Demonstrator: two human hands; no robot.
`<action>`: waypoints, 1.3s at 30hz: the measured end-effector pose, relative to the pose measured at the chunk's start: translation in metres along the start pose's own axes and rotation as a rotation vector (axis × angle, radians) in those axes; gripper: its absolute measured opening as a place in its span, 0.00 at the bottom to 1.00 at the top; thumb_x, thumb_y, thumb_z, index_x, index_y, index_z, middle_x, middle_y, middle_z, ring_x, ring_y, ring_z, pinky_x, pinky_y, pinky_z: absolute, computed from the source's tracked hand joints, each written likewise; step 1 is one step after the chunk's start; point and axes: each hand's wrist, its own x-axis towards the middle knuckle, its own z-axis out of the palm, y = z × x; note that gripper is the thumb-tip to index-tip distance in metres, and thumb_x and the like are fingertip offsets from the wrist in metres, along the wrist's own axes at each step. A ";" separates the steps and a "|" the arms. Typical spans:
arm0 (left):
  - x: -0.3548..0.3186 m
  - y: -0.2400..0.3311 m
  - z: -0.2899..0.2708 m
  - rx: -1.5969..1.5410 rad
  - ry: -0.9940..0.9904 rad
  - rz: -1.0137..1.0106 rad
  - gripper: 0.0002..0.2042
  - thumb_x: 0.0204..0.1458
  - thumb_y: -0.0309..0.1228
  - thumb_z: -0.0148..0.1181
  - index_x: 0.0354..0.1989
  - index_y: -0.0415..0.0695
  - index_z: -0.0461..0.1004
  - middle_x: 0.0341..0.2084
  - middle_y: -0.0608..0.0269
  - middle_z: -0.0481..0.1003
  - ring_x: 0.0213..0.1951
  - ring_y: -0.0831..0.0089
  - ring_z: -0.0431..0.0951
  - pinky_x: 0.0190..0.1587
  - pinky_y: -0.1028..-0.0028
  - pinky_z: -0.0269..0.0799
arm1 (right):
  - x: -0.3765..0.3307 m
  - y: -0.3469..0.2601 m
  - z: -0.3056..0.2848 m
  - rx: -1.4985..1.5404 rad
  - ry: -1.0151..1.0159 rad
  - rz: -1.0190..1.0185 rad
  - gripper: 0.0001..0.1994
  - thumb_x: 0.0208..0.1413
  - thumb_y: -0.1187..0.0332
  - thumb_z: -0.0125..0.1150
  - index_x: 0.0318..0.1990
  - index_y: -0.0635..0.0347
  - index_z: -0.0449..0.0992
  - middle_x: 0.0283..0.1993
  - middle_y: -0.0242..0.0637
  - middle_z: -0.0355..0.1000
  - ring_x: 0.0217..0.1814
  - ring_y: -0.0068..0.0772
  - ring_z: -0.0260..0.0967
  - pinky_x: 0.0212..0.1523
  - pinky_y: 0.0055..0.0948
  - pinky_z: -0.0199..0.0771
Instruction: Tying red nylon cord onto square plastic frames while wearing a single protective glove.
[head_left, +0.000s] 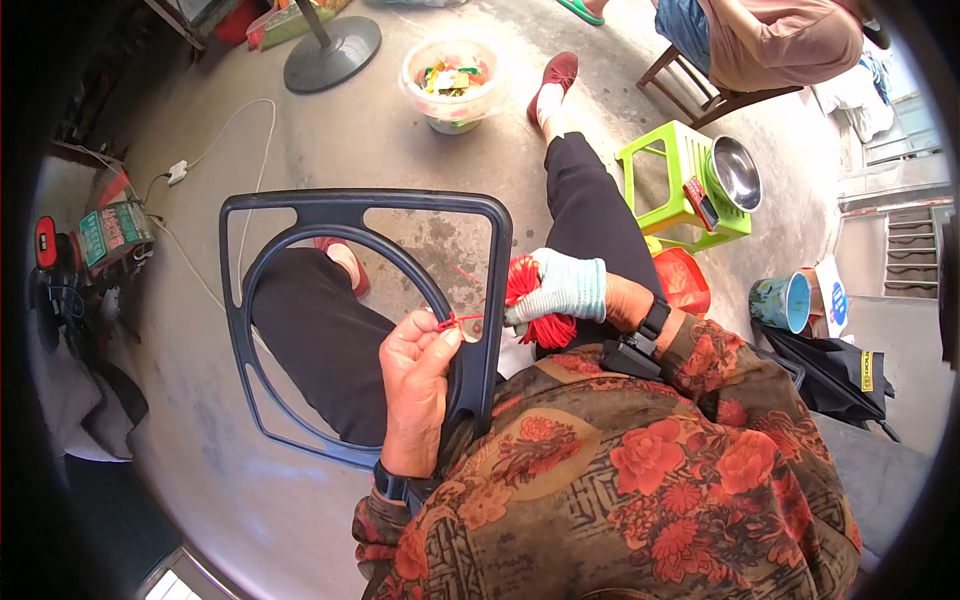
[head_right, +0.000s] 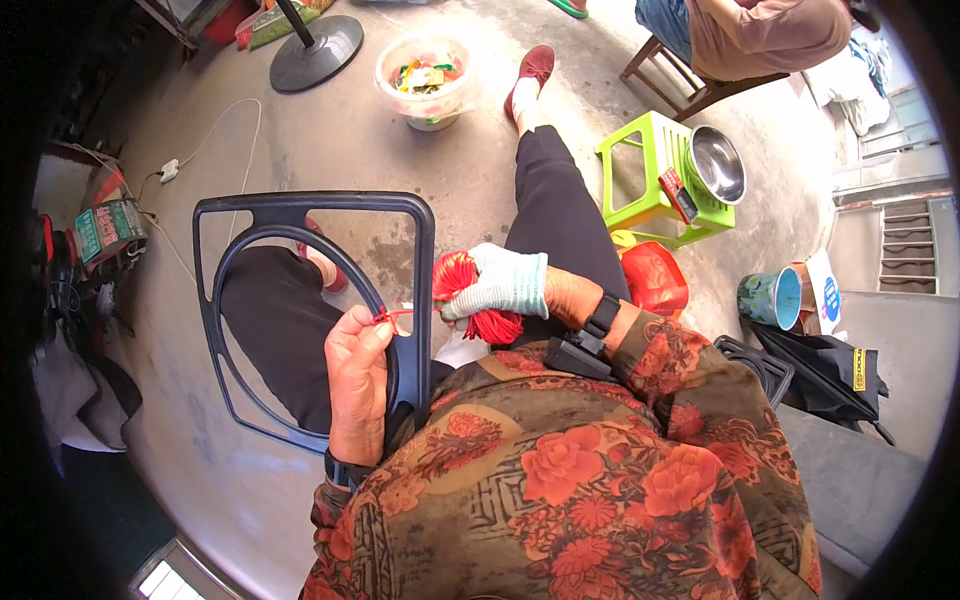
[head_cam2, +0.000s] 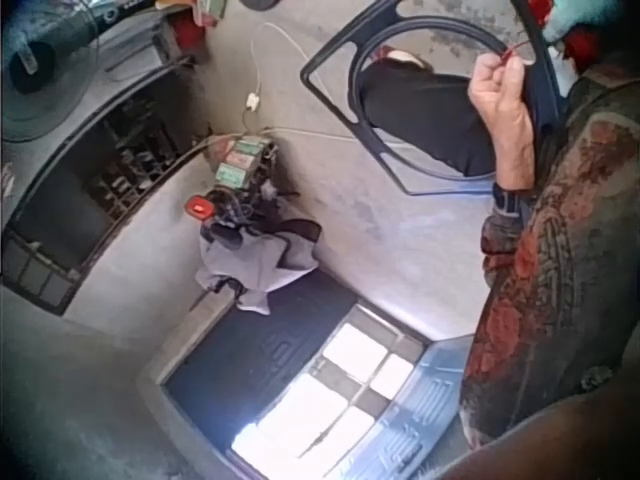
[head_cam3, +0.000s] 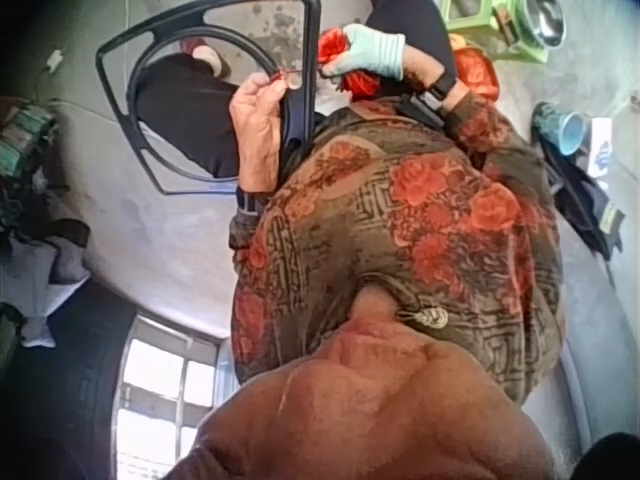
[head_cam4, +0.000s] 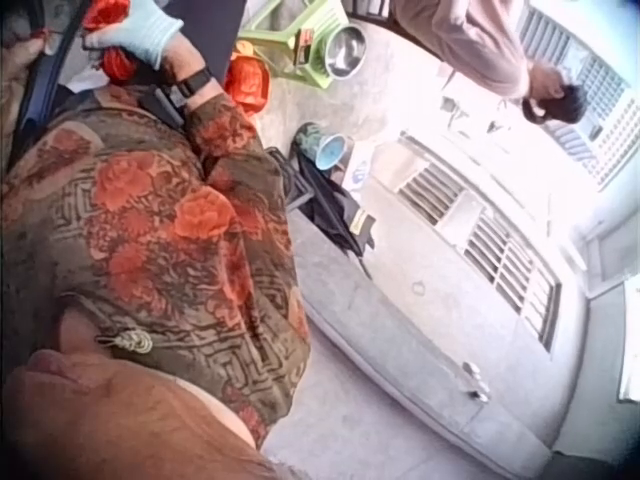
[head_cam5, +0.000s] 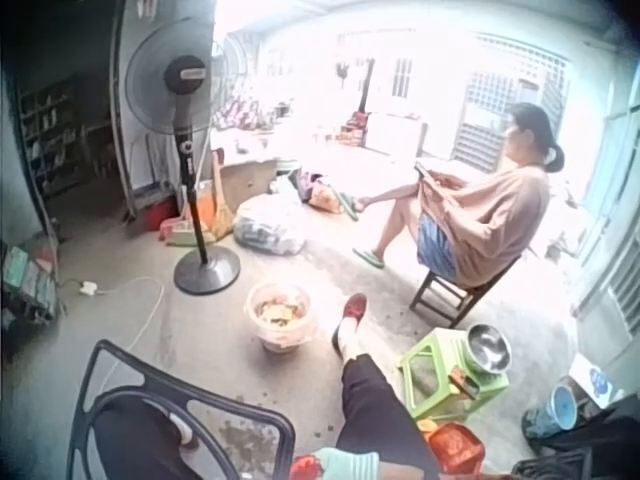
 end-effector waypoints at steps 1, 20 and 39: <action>0.001 0.000 -0.002 -0.099 -0.004 -0.013 0.01 0.53 0.22 0.53 0.32 0.38 0.69 0.30 0.58 0.76 0.31 0.76 0.76 0.38 0.77 0.72 | -0.002 -0.006 0.002 0.095 0.036 0.015 0.08 0.46 0.71 0.64 0.33 0.63 0.75 0.27 0.31 0.73 0.29 0.21 0.70 0.32 0.24 0.72; 0.001 -0.004 -0.002 -0.113 0.035 -0.053 0.04 0.56 0.24 0.52 0.30 0.39 0.70 0.26 0.62 0.74 0.28 0.78 0.74 0.33 0.80 0.72 | 0.003 0.009 -0.007 0.177 0.176 -0.032 0.07 0.45 0.69 0.60 0.21 0.62 0.72 0.16 0.33 0.67 0.19 0.24 0.65 0.25 0.23 0.66; 0.003 -0.014 0.003 0.125 -0.020 -0.118 0.06 0.53 0.27 0.54 0.28 0.38 0.71 0.26 0.62 0.73 0.31 0.74 0.71 0.38 0.76 0.65 | 0.124 0.041 -0.001 0.651 0.205 -0.493 0.13 0.50 0.67 0.64 0.43 0.57 0.74 0.38 0.33 0.74 0.39 0.23 0.71 0.41 0.22 0.70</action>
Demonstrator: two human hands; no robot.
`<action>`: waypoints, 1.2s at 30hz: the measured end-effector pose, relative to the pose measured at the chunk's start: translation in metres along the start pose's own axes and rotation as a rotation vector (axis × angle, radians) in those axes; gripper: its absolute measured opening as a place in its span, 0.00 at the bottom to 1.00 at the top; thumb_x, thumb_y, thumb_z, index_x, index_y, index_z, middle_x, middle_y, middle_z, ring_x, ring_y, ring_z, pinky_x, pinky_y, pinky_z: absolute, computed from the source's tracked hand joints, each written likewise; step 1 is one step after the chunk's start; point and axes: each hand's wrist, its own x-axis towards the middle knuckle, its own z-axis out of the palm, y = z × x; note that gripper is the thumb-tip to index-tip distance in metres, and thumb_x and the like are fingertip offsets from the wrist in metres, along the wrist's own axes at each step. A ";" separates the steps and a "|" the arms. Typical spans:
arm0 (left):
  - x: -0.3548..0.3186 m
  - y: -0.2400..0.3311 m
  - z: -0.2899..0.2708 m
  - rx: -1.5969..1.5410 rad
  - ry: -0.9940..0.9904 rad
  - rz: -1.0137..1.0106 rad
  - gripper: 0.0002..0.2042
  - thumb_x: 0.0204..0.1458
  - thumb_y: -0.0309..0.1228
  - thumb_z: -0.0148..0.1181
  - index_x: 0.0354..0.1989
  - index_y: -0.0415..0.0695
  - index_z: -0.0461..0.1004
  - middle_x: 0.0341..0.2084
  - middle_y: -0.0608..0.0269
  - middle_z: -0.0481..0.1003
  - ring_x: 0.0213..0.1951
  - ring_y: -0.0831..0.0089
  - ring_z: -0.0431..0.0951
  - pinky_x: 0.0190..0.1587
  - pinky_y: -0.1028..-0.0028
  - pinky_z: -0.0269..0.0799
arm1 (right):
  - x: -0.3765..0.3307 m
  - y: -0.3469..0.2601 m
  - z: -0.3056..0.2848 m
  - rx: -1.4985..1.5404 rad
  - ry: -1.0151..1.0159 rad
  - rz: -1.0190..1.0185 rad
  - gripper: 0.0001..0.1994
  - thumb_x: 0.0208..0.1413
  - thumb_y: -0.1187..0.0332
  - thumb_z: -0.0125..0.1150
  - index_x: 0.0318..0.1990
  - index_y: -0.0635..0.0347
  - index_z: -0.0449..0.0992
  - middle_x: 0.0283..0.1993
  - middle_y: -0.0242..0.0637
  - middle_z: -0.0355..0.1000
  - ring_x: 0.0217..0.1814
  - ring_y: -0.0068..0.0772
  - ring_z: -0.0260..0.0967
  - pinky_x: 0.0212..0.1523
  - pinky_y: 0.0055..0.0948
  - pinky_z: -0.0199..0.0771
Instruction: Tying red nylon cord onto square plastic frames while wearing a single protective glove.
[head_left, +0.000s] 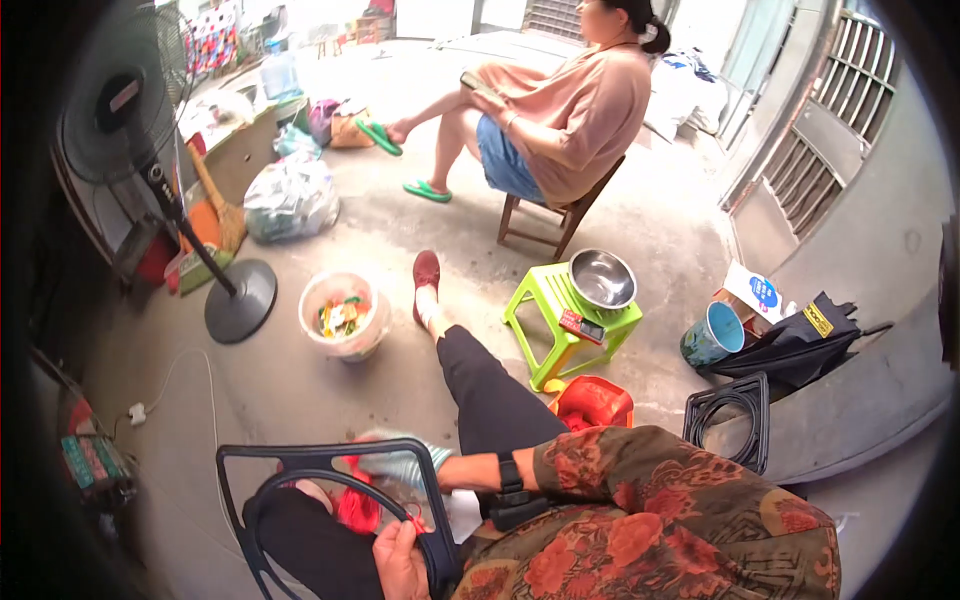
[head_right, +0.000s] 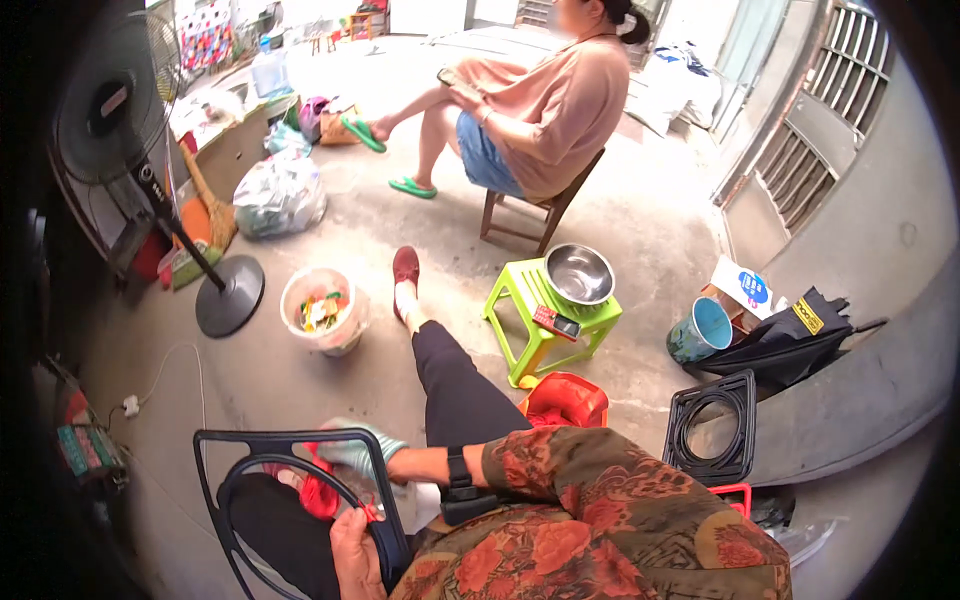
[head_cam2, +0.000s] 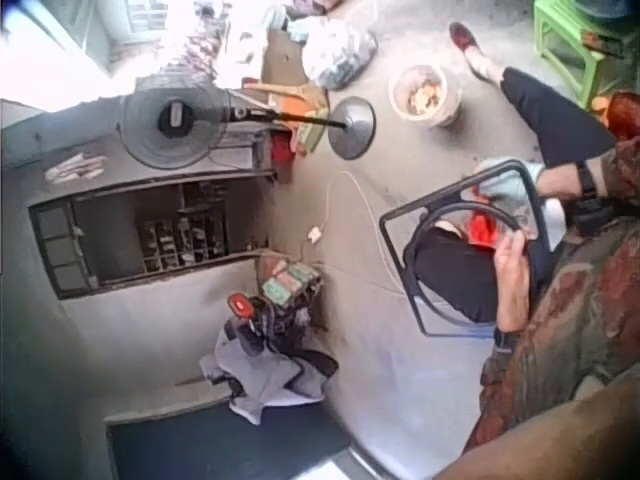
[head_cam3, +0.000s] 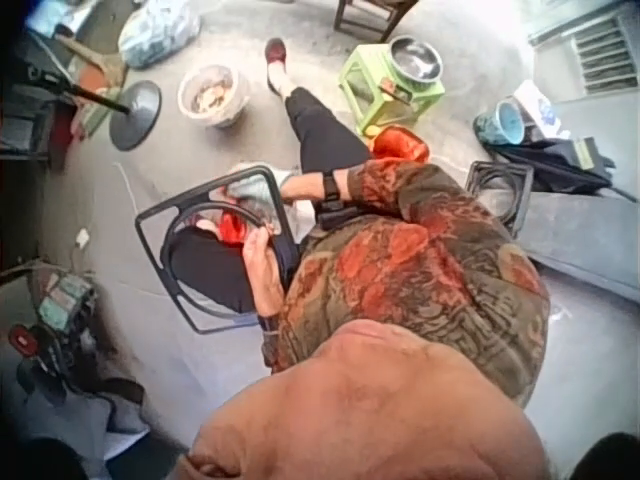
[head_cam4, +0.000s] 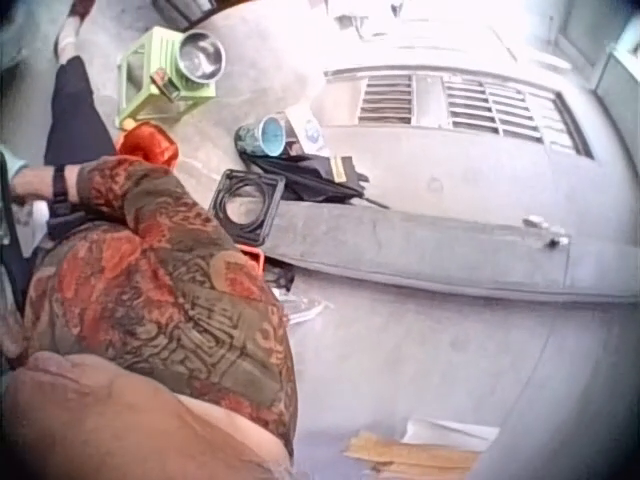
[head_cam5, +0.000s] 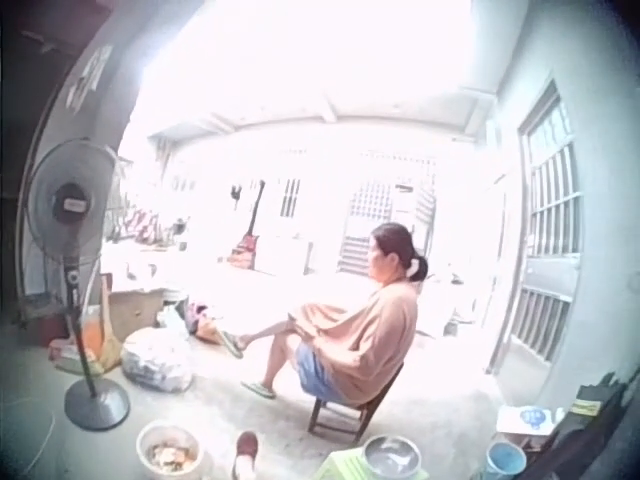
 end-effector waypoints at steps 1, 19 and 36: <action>-0.001 0.001 -0.002 -0.039 -0.014 -0.035 0.04 0.53 0.26 0.54 0.32 0.38 0.72 0.28 0.63 0.73 0.32 0.75 0.72 0.40 0.77 0.65 | -0.027 -0.030 0.044 -0.127 0.074 0.155 0.13 0.50 0.67 0.64 0.43 0.56 0.73 0.36 0.32 0.74 0.38 0.24 0.71 0.40 0.21 0.70; -0.014 0.019 0.018 0.082 -0.023 0.042 0.07 0.55 0.27 0.55 0.39 0.36 0.73 0.31 0.68 0.73 0.30 0.81 0.69 0.35 0.81 0.65 | -0.029 -0.065 0.010 0.063 0.016 0.262 0.09 0.50 0.67 0.63 0.39 0.55 0.73 0.33 0.33 0.73 0.36 0.25 0.70 0.39 0.24 0.71; -0.003 0.010 -0.002 -0.185 0.106 0.074 0.04 0.55 0.23 0.55 0.37 0.37 0.70 0.29 0.62 0.76 0.29 0.83 0.75 0.33 0.84 0.70 | -0.178 -0.201 -0.081 0.346 -0.150 -0.252 0.17 0.63 0.54 0.43 0.42 0.62 0.61 0.19 0.25 0.58 0.12 0.14 0.59 0.17 0.19 0.63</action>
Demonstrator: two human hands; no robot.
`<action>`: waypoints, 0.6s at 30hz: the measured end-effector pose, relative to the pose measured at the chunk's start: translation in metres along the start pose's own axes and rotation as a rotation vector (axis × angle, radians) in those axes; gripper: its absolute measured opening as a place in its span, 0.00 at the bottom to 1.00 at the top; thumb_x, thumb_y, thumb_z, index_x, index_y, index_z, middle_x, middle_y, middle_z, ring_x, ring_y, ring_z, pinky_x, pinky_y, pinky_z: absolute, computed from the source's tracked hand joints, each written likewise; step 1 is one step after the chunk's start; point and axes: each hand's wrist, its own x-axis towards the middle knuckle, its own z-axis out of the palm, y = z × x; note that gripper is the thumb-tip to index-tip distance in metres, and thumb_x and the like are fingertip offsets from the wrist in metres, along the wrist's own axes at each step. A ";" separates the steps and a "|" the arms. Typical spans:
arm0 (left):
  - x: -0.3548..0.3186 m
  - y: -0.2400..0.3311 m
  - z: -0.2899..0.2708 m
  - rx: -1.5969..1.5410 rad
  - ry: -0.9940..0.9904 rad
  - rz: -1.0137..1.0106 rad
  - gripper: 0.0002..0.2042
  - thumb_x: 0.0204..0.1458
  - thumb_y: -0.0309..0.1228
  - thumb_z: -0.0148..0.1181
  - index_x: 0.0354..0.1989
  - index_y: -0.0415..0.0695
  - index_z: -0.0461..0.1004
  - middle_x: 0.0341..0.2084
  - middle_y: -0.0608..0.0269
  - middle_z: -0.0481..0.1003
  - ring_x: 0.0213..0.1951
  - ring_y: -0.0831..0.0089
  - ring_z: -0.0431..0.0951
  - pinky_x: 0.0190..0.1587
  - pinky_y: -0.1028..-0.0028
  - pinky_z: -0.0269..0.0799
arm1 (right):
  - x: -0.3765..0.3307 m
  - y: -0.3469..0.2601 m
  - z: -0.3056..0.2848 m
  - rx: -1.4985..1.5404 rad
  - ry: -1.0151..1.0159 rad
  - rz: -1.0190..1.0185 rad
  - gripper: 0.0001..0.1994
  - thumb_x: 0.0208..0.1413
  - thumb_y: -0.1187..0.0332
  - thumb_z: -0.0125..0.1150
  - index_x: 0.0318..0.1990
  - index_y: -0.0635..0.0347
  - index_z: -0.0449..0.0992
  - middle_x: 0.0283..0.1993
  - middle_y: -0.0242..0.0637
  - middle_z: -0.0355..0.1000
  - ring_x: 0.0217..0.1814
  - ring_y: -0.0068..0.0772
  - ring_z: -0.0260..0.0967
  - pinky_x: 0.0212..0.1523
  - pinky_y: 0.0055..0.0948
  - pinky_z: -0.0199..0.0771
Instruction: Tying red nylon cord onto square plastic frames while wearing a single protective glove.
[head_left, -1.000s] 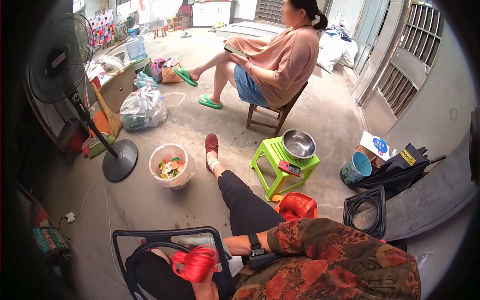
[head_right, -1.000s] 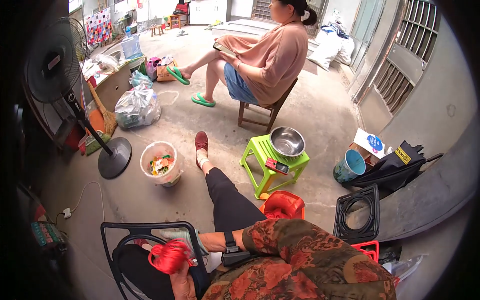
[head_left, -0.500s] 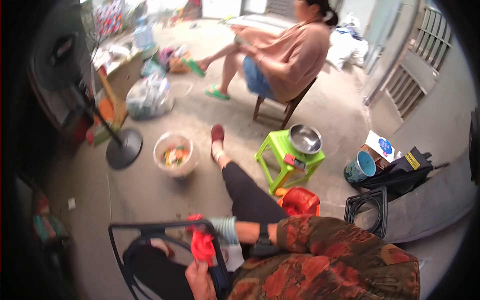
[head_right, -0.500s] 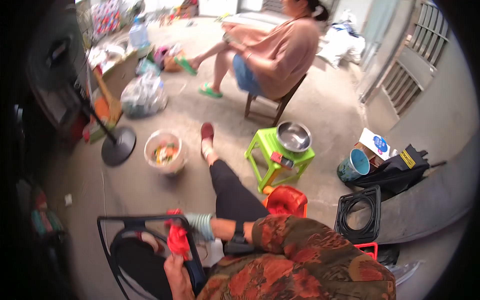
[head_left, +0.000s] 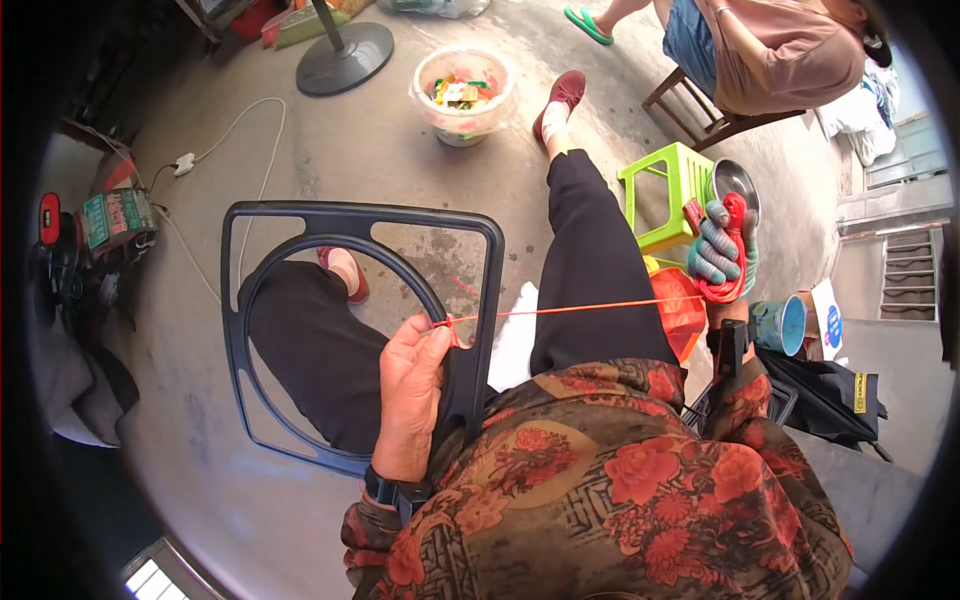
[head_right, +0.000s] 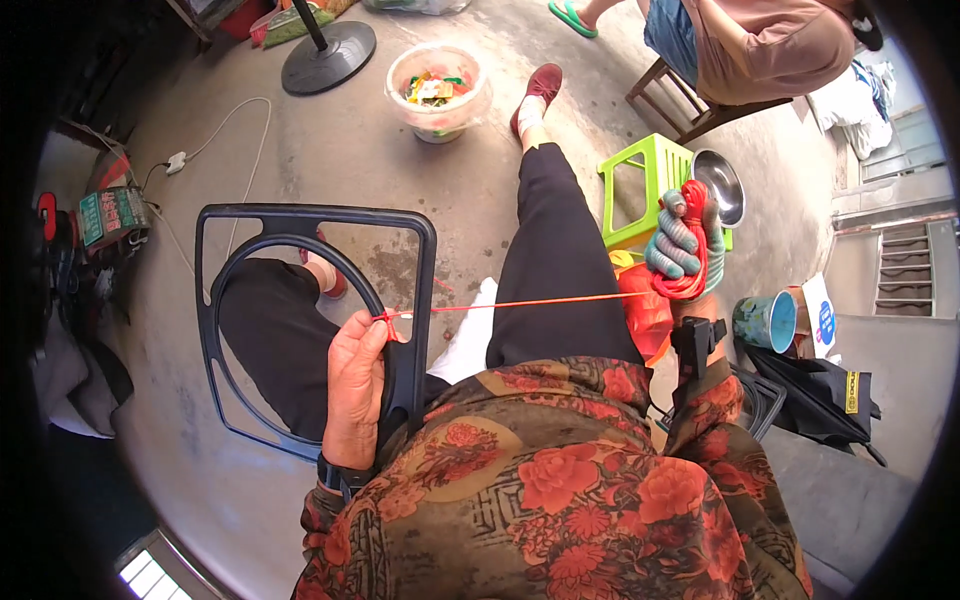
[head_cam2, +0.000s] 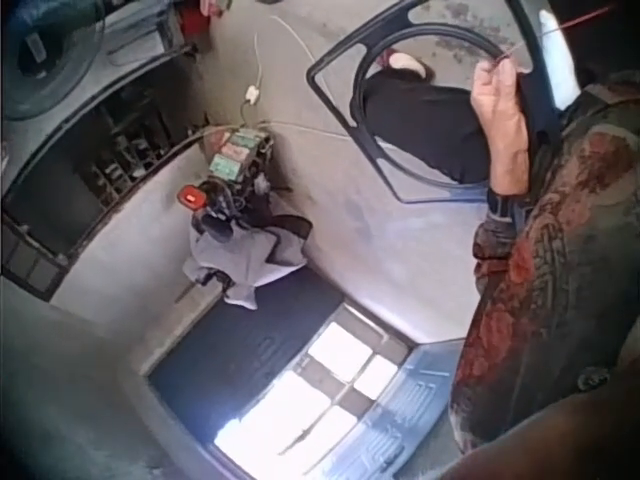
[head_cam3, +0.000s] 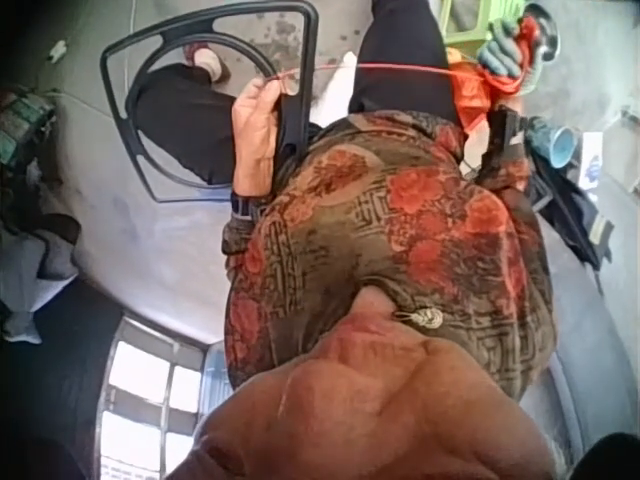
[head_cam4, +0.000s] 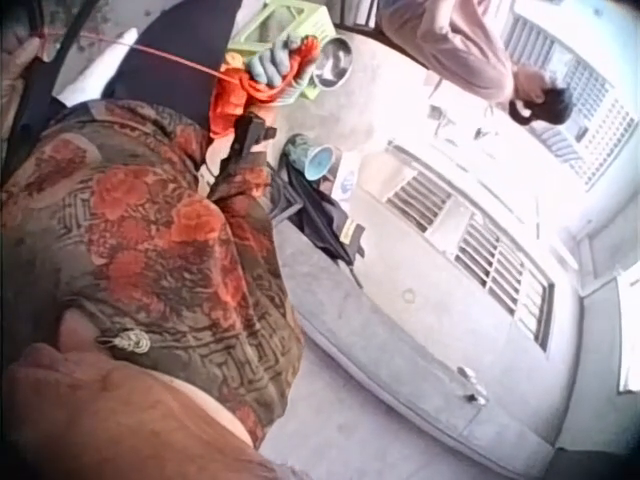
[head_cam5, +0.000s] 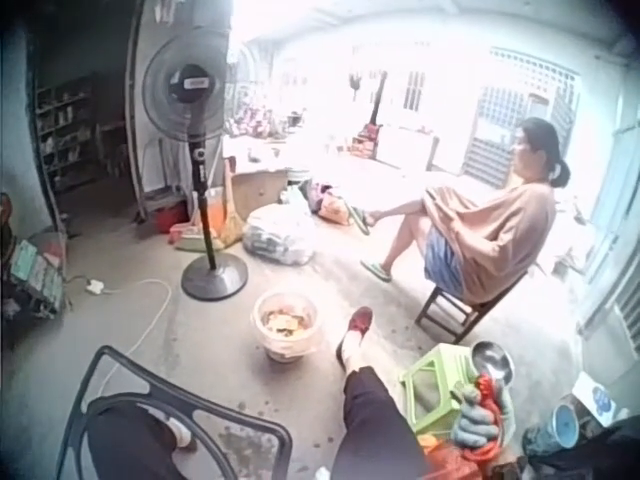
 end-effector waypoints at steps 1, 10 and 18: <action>0.000 0.000 0.002 0.004 -0.004 -0.004 0.04 0.55 0.23 0.55 0.37 0.37 0.70 0.29 0.62 0.76 0.29 0.83 0.75 0.33 0.84 0.70 | -0.005 -0.003 -0.004 0.000 0.003 -0.006 0.17 0.63 0.54 0.43 0.42 0.62 0.61 0.19 0.25 0.58 0.12 0.14 0.59 0.17 0.19 0.63; 0.001 -0.011 -0.013 0.153 0.006 0.099 0.03 0.55 0.25 0.56 0.32 0.39 0.69 0.26 0.65 0.75 0.27 0.84 0.73 0.31 0.86 0.67 | 0.018 0.052 0.016 -0.686 0.497 0.224 0.08 0.48 0.70 0.58 0.33 0.57 0.66 0.23 0.27 0.62 0.19 0.19 0.59 0.24 0.21 0.64; 0.001 -0.005 -0.009 0.026 0.011 -0.003 0.08 0.58 0.30 0.51 0.29 0.40 0.69 0.24 0.60 0.74 0.26 0.74 0.75 0.32 0.76 0.72 | 0.082 0.168 0.061 -0.886 0.121 0.509 0.13 0.45 0.68 0.64 0.38 0.63 0.74 0.29 0.34 0.73 0.31 0.22 0.72 0.35 0.23 0.74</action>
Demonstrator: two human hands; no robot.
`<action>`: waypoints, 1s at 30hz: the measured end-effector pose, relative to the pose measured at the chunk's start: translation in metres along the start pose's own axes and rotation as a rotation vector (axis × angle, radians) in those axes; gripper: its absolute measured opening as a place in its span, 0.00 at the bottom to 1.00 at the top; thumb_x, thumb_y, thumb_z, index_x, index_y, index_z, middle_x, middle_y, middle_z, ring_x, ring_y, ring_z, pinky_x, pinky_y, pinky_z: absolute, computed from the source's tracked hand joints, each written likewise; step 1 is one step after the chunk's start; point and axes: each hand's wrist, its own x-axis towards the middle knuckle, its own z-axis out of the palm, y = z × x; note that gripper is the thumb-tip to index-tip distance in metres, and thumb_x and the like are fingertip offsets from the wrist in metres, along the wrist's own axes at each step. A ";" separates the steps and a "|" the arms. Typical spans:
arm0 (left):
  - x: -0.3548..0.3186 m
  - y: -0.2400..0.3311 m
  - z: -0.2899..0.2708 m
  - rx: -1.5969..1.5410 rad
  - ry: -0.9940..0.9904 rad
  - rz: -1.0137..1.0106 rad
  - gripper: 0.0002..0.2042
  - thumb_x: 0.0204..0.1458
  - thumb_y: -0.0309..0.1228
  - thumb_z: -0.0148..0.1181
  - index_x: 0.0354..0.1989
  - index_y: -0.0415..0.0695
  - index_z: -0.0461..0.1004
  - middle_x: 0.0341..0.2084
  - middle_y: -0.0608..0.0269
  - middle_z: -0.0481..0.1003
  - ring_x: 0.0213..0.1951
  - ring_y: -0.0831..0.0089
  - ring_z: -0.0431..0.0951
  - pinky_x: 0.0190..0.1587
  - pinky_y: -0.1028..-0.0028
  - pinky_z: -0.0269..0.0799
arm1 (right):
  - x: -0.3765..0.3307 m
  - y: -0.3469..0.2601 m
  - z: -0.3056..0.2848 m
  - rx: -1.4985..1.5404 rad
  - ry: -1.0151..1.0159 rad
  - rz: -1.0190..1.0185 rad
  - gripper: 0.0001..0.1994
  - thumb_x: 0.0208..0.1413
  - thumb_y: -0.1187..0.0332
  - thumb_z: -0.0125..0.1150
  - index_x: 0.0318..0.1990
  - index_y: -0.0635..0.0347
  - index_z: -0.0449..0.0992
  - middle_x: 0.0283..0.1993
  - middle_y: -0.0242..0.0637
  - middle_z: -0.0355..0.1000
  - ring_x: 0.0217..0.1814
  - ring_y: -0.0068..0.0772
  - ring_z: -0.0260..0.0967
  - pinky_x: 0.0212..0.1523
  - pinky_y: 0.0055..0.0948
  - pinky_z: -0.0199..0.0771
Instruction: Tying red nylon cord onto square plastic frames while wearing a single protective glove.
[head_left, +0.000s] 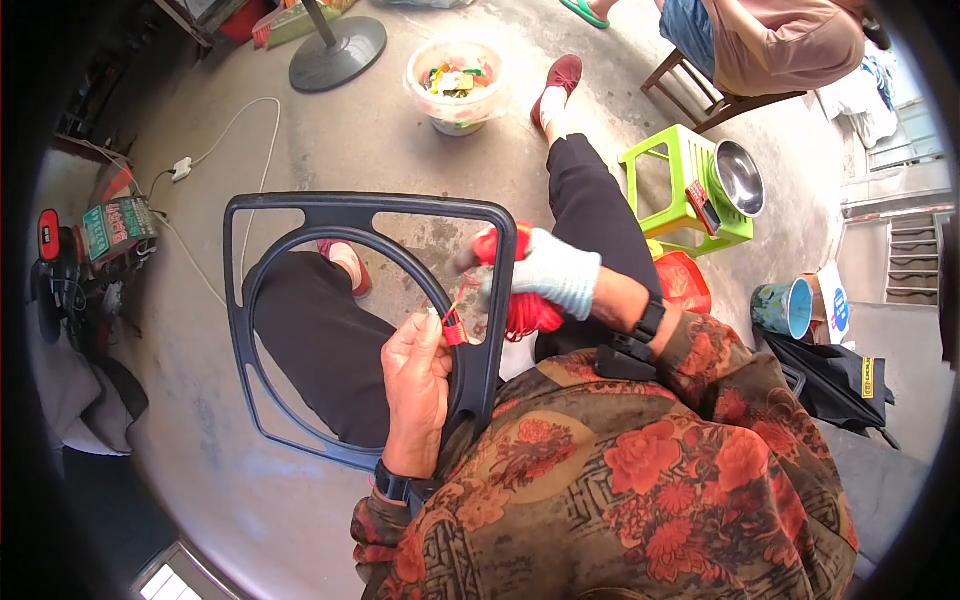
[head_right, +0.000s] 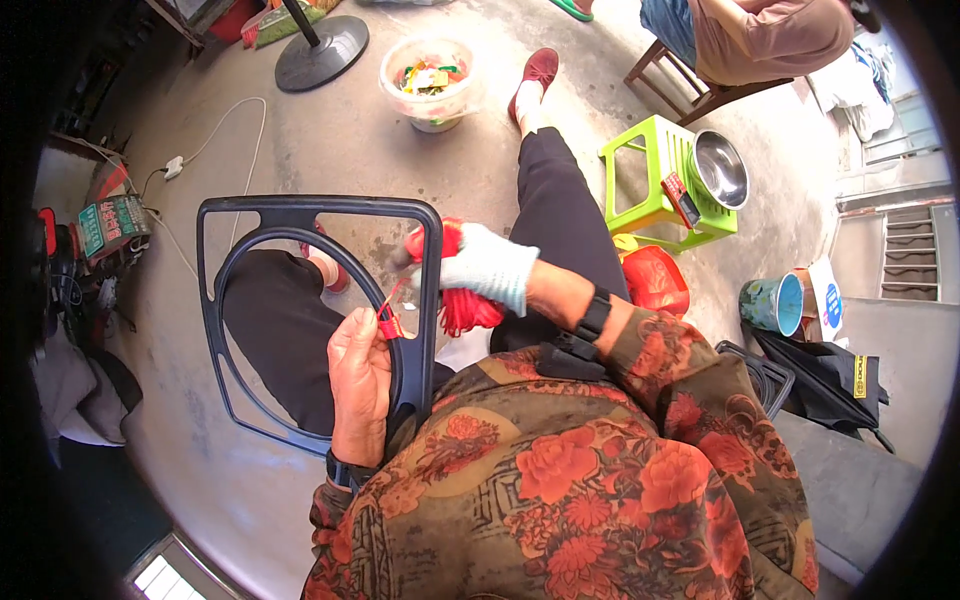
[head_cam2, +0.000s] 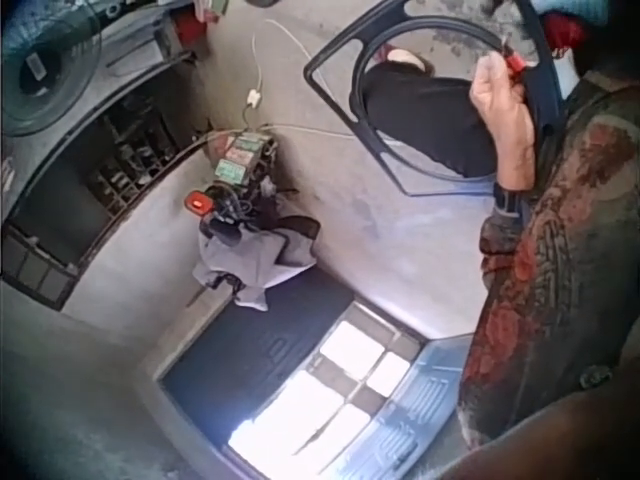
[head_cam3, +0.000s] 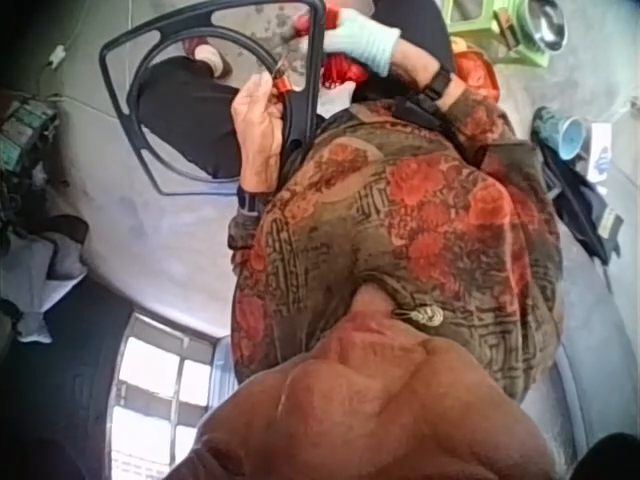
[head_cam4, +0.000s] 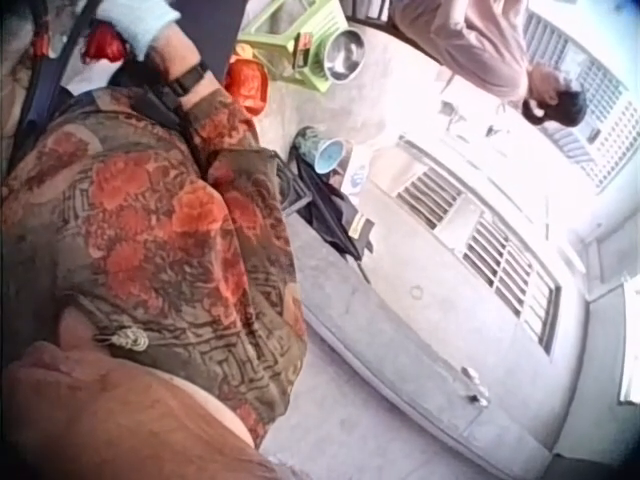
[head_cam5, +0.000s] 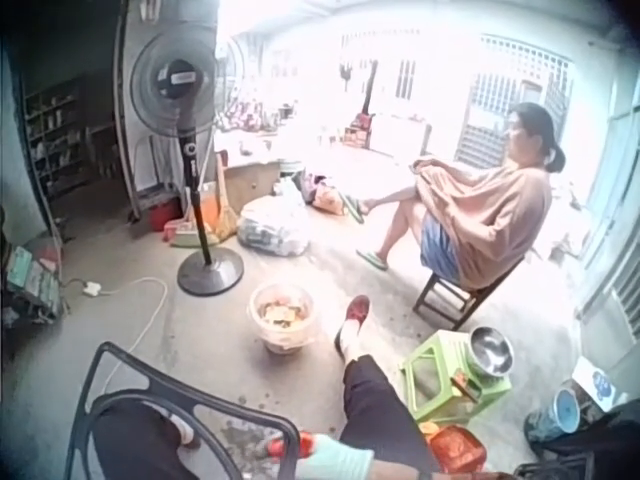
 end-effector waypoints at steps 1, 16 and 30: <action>-0.001 0.000 0.003 -0.002 0.002 -0.001 0.08 0.58 0.30 0.51 0.29 0.40 0.69 0.24 0.60 0.74 0.26 0.74 0.75 0.32 0.76 0.72 | 0.006 0.003 0.004 0.038 -0.085 0.049 0.13 0.45 0.69 0.65 0.37 0.63 0.73 0.31 0.35 0.74 0.31 0.24 0.73 0.35 0.24 0.75; -0.004 0.004 0.002 -0.093 -0.094 0.012 0.04 0.57 0.24 0.51 0.31 0.38 0.70 0.28 0.61 0.74 0.28 0.79 0.74 0.33 0.80 0.72 | 0.018 0.014 0.011 0.149 -0.234 0.122 0.11 0.41 0.79 0.64 0.33 0.65 0.70 0.29 0.38 0.73 0.32 0.30 0.74 0.33 0.30 0.76; 0.000 0.004 0.009 0.148 -0.030 0.053 0.07 0.56 0.25 0.50 0.30 0.35 0.72 0.26 0.59 0.74 0.31 0.75 0.73 0.41 0.74 0.67 | 0.016 0.032 -0.024 0.073 0.110 0.166 0.13 0.52 0.57 0.58 0.35 0.57 0.74 0.32 0.33 0.72 0.32 0.27 0.69 0.32 0.32 0.71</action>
